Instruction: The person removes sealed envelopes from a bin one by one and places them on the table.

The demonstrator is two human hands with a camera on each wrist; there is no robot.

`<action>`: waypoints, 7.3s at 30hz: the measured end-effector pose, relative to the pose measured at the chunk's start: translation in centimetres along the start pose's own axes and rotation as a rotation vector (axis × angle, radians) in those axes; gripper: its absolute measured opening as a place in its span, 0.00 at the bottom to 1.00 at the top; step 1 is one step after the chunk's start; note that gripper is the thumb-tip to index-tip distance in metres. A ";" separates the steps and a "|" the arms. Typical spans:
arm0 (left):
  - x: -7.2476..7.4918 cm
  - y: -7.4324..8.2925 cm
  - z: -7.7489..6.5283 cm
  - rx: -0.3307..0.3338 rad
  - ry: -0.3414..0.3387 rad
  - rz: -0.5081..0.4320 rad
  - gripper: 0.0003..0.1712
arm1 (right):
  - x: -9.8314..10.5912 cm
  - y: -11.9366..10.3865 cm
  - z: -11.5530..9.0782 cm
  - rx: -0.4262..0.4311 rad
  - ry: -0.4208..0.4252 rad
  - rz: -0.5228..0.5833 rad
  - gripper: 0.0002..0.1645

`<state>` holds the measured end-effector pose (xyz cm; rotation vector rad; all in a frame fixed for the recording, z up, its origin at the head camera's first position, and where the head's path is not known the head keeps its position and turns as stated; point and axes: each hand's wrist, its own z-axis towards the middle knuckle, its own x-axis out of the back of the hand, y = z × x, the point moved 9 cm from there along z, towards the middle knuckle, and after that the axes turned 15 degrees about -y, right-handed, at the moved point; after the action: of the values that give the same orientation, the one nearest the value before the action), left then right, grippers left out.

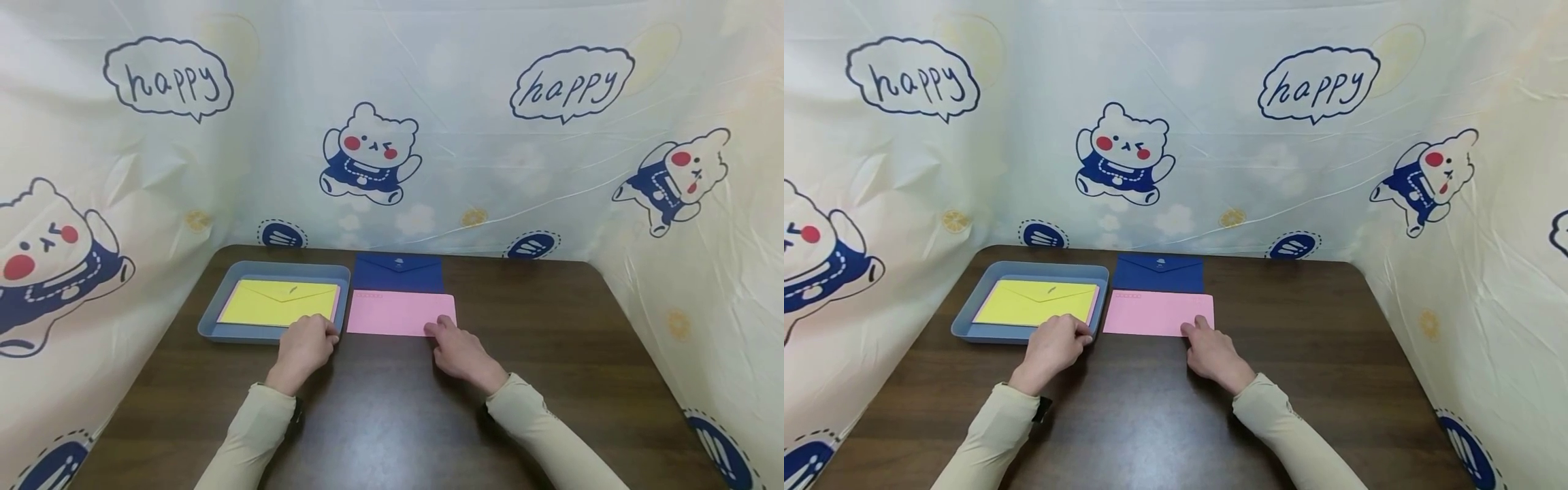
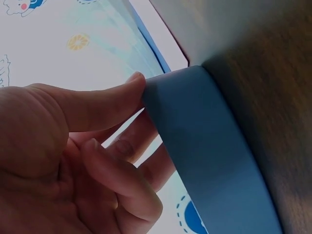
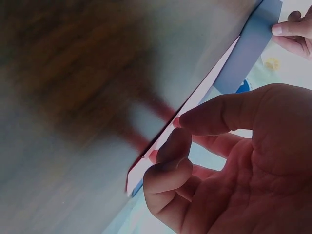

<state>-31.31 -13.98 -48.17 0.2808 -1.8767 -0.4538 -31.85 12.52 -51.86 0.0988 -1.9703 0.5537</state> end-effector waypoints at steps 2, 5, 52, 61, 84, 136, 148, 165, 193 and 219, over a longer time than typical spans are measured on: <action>0.0 0.2 0.1 -0.008 -0.007 0.007 0.06 | 0.1 0.0 -0.1 0.004 0.003 0.000 0.23; 0.2 0.2 0.2 -0.011 -0.015 0.016 0.05 | 0.7 -0.1 -0.2 0.006 0.025 0.004 0.25; 9.8 -5.7 2.0 0.003 -0.038 -0.081 0.22 | 7.0 -8.1 4.6 0.174 0.216 0.312 0.29; 11.7 -7.8 2.7 -0.007 -0.047 -0.090 0.24 | 6.7 -10.0 6.3 0.199 0.152 0.380 0.27; 13.2 -13.8 3.9 0.273 -0.286 -0.200 0.43 | 4.3 -17.0 10.3 0.187 -0.043 0.326 0.30; 10.3 -17.9 5.4 0.406 -0.386 -0.326 0.33 | -0.4 -19.6 12.0 0.072 -0.222 0.552 0.26; 10.7 -16.8 5.6 0.438 -0.345 -0.252 0.38 | 0.6 -18.0 12.1 -0.020 -0.121 0.557 0.44; 10.5 -16.0 5.8 0.298 -0.412 -0.195 0.46 | 1.4 -17.2 12.4 0.025 0.015 0.540 0.41; 10.0 -16.7 6.5 0.278 -0.395 -0.188 0.46 | 1.6 -16.5 12.5 0.088 0.013 0.648 0.41; 10.5 -15.7 5.6 0.262 -0.298 -0.128 0.40 | 0.9 -14.9 12.5 0.107 -0.022 0.856 0.23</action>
<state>-40.56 -31.38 -47.86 0.5350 -2.2224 -0.3487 -38.15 -5.85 -50.51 -0.7049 -1.9470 1.2016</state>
